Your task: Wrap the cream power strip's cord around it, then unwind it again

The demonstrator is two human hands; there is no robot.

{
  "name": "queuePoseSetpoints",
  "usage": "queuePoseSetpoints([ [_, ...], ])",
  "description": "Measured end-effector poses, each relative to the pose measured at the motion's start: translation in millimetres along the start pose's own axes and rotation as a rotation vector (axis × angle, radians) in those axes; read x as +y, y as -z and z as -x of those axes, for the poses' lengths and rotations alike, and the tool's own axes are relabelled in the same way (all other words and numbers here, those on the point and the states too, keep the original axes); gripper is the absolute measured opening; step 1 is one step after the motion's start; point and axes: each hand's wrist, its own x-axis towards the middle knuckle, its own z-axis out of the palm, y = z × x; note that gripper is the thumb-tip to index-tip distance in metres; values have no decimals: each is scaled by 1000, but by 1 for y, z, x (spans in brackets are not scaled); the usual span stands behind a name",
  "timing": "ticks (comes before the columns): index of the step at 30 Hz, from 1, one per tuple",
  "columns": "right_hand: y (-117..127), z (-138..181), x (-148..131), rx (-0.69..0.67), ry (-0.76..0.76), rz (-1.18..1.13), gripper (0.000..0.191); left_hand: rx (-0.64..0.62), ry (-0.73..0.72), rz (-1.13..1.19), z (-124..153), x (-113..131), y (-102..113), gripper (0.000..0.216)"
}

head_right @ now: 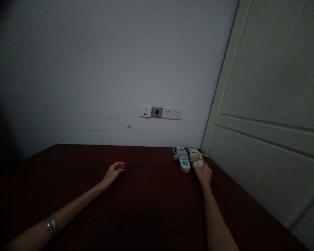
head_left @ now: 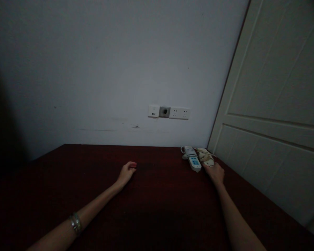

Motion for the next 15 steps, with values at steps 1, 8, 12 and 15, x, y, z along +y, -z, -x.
queuePoseSetpoints([
  [1,-2,0,1,-6,4,0,65,-2,-4,-6,0,-1,0,20],
  [8,-6,1,2,-29,5,-1,68,-22,-43,-83,0,-8,1,21],
  [12,-6,0,1,-42,23,-3,70,-36,-63,-126,2,-8,0,22],
  [15,-3,0,1,-47,47,-5,71,-48,-69,-163,2,-9,0,23],
])
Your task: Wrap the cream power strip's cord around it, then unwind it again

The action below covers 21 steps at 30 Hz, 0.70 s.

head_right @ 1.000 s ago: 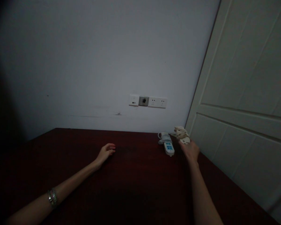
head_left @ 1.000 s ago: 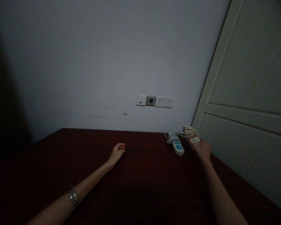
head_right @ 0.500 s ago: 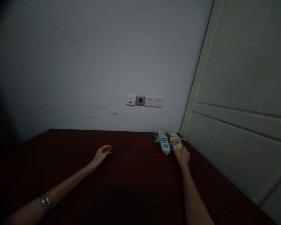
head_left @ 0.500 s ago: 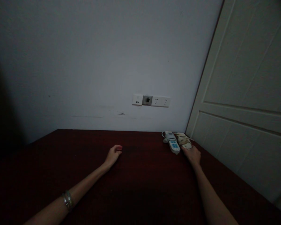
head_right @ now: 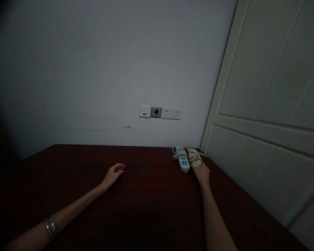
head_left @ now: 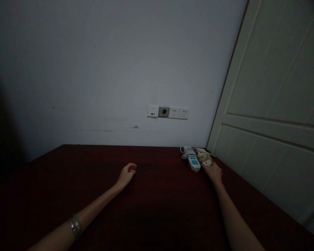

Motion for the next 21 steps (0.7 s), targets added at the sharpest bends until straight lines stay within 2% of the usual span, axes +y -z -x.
queuePoseSetpoints([
  [12,9,7,-9,50,14,-55,74,-15,-3,-74,0,-3,-1,25],
  [17,9,10,-7,134,-37,-126,69,-17,-16,-80,1,-3,-1,26],
  [21,11,10,-2,261,-91,-213,58,-10,-35,-114,1,-6,-3,26],
])
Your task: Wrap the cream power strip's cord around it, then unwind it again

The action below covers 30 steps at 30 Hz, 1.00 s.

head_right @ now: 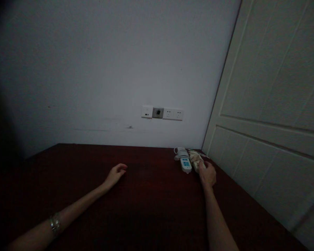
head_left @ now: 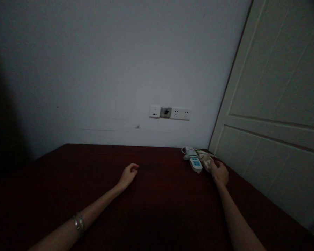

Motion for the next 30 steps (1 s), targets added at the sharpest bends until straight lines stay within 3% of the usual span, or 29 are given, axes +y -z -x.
queuePoseSetpoints([
  [5,8,0,1,202,-53,-99,49,-1,-13,-45,-6,-5,1,24],
  [10,13,-6,-27,208,115,-176,44,65,-39,-182,-23,-9,28,24],
  [15,-3,16,-81,-29,442,-223,36,120,-100,-417,-32,-17,69,21],
  [21,-42,108,-134,-419,850,-156,28,45,-137,-629,-30,-32,85,24],
  [26,-62,175,-138,-612,956,-32,30,-55,-165,-753,-25,-35,81,26],
  [30,-65,191,-133,-665,980,50,33,-81,-178,-809,-23,-35,78,29],
])
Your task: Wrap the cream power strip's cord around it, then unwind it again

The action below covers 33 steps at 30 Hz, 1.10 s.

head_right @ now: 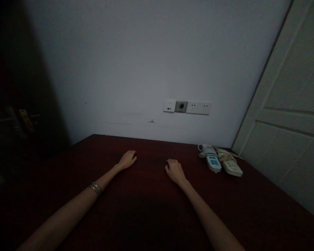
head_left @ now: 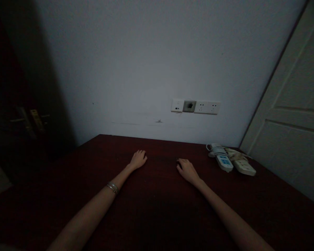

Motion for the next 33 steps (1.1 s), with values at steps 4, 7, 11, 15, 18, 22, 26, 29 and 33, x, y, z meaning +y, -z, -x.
queuePoseSetpoints([
  [4,3,0,2,-41,9,27,34,-12,-9,-26,-1,-1,-1,30],
  [7,3,0,2,-55,9,39,36,-12,-7,-36,-1,-2,-2,31],
  [11,3,0,1,-61,7,50,36,-9,-3,-41,-1,-2,-3,31],
  [15,4,0,0,-59,13,53,35,-9,-4,-41,-1,-2,-3,30],
  [18,4,0,1,-57,13,49,35,-9,-5,-39,0,-1,-2,29],
  [22,4,0,1,-60,7,50,35,-9,-6,-40,0,0,0,28],
  [26,3,0,2,-64,10,58,36,-8,-14,-38,1,0,0,29],
  [29,2,0,3,-64,16,59,36,-7,-15,-35,0,0,-1,29],
  [33,1,0,4,-59,20,57,35,-5,-3,-29,0,0,-1,29],
])
